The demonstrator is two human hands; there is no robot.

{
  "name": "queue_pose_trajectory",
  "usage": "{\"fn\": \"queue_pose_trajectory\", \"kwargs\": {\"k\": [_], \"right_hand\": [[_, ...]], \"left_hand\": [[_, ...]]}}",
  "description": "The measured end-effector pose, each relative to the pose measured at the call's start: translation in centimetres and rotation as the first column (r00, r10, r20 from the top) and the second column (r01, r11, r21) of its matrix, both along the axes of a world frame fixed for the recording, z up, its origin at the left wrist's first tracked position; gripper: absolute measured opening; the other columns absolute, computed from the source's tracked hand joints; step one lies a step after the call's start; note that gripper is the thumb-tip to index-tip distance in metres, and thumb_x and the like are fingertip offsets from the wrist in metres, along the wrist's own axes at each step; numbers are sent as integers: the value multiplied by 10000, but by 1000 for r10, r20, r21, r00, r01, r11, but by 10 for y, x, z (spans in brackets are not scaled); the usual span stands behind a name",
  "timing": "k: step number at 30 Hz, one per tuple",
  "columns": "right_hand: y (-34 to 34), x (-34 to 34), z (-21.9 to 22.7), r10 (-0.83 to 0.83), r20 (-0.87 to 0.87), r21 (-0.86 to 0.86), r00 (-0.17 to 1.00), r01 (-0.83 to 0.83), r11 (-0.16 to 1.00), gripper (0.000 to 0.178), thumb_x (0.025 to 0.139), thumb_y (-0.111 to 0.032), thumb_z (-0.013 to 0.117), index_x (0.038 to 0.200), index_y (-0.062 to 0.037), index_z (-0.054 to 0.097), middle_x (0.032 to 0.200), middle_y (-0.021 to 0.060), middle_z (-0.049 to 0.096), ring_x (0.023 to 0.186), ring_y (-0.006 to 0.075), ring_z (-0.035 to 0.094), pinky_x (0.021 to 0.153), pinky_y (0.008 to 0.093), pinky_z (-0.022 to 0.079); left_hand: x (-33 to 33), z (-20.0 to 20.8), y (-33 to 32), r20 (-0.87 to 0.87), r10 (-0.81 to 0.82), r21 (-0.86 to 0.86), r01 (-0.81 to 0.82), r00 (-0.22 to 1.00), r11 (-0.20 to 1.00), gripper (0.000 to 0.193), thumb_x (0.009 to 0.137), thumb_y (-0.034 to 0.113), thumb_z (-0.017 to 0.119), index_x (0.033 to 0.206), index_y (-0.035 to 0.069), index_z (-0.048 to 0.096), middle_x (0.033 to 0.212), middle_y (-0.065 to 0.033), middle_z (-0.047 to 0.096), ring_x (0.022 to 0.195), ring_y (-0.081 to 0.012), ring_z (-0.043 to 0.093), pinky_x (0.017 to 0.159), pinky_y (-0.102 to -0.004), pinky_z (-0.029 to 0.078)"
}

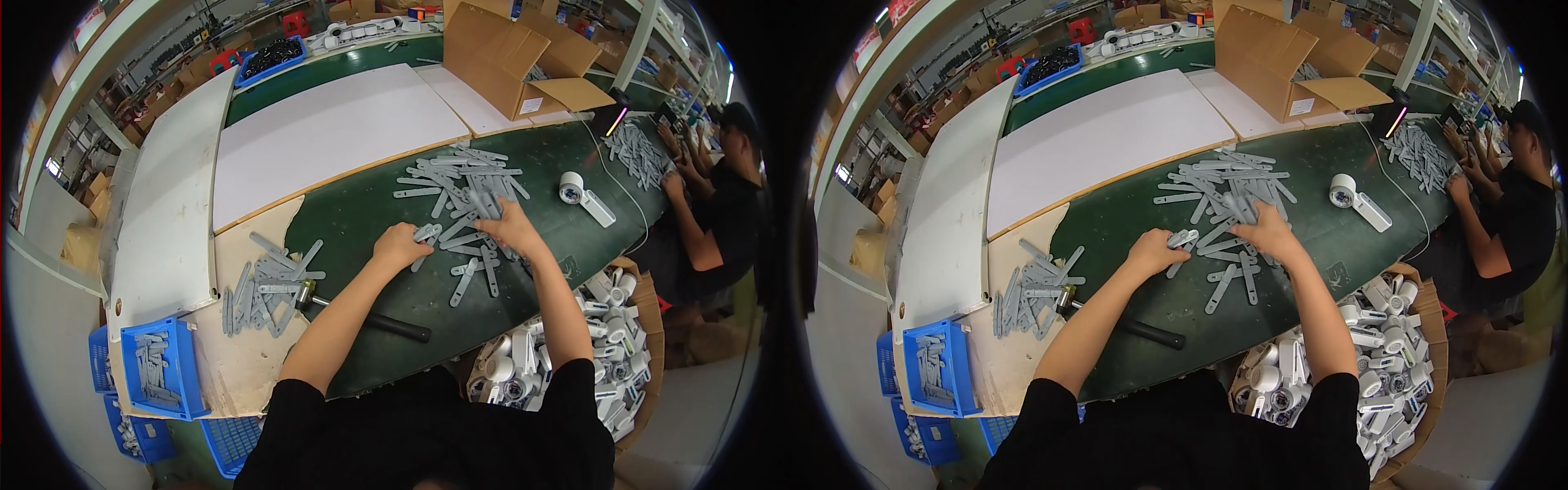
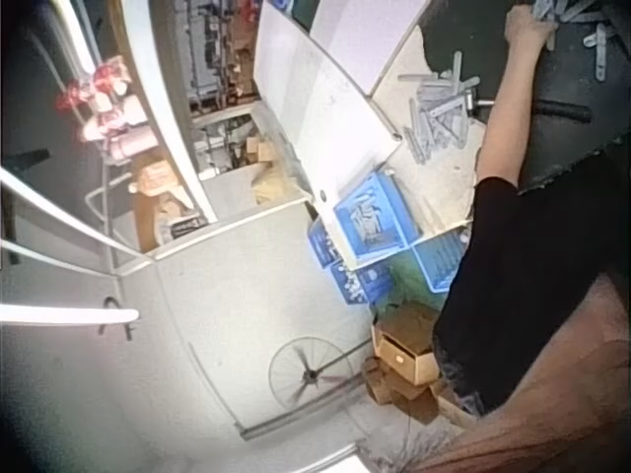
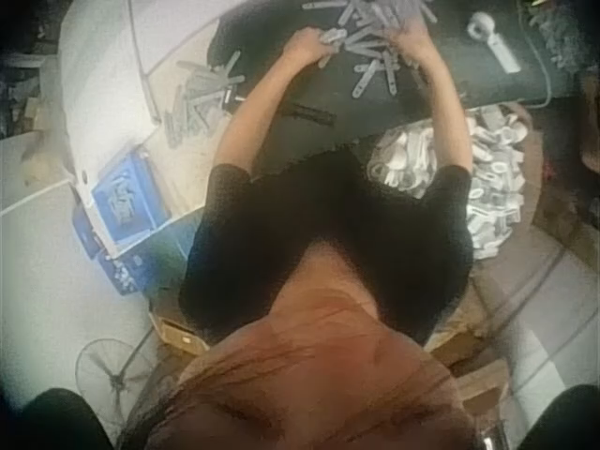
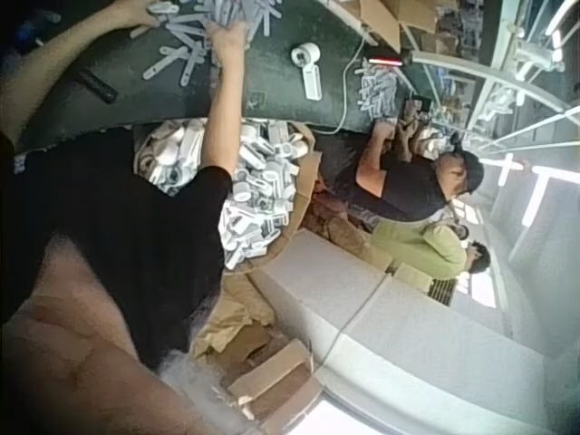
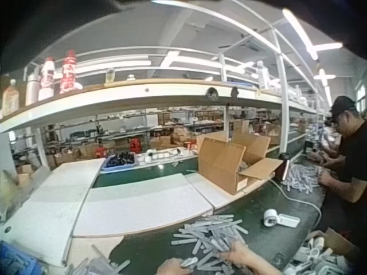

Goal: The person assembles metal brackets onto white plastic components using a hammer.

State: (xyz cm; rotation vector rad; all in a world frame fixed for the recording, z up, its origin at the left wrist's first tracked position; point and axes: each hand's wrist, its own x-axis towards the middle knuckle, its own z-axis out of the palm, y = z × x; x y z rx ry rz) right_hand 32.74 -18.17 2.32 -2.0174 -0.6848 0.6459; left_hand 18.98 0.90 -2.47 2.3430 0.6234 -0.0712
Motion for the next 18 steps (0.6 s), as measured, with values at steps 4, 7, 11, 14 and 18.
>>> {"fn": "queue_pose_trajectory", "kwargs": {"k": [4, 7, 11, 14, 18], "right_hand": [[2, 0, -28, 207, 432, -103, 878, -180, 978, 291, 659, -102, 692, 917, 1, 603, 746, 155, 609, 742, 322, 616, 707, 382, 486], [9, -5, -28, 421, 645, -317, 638, -279, 907, 271, 634, -138, 706, 864, -25, 617, 889, 116, 610, 801, 345, 607, 737, 414, 498], [12, -2, -25, 359, 677, -277, 643, -230, 933, 259, 647, -125, 700, 859, -5, 614, 797, 120, 600, 765, 300, 618, 712, 395, 495], [18, -3, -10, -37, -47, 189, 998, 45, 981, 243, 705, -169, 722, 829, 5, 606, 633, 37, 547, 522, 102, 505, 452, 254, 413], [28, -17, 2, 46, -306, 308, 951, 53, 950, 195, 713, -151, 697, 822, -11, 616, 658, 27, 578, 461, 70, 460, 395, 220, 354]], "left_hand": [[-4, -8, 13, 111, -2, -149, 19, 994, 989, 318, 603, 316, 761, 735, 49, 649, 719, -114, 655, 692, -249, 638, 641, -343, 490], [-5, -11, 15, 202, 81, -364, -2, 976, 931, 251, 658, 238, 769, 705, 49, 610, 652, -2, 578, 559, -96, 491, 508, -248, 395], [-8, 14, 6, 114, 165, -560, -74, 980, 826, 227, 688, 229, 758, 737, 72, 602, 605, 23, 515, 503, -60, 419, 430, -222, 295], [-4, 25, -6, 132, 211, -702, -59, 969, 709, 231, 715, 234, 748, 770, 79, 585, 573, 50, 447, 479, -34, 362, 415, -201, 221], [18, 31, -26, 330, 199, -640, 63, 923, 766, 234, 705, 229, 752, 789, 56, 620, 640, 28, 533, 546, -57, 441, 482, -214, 317]]}}
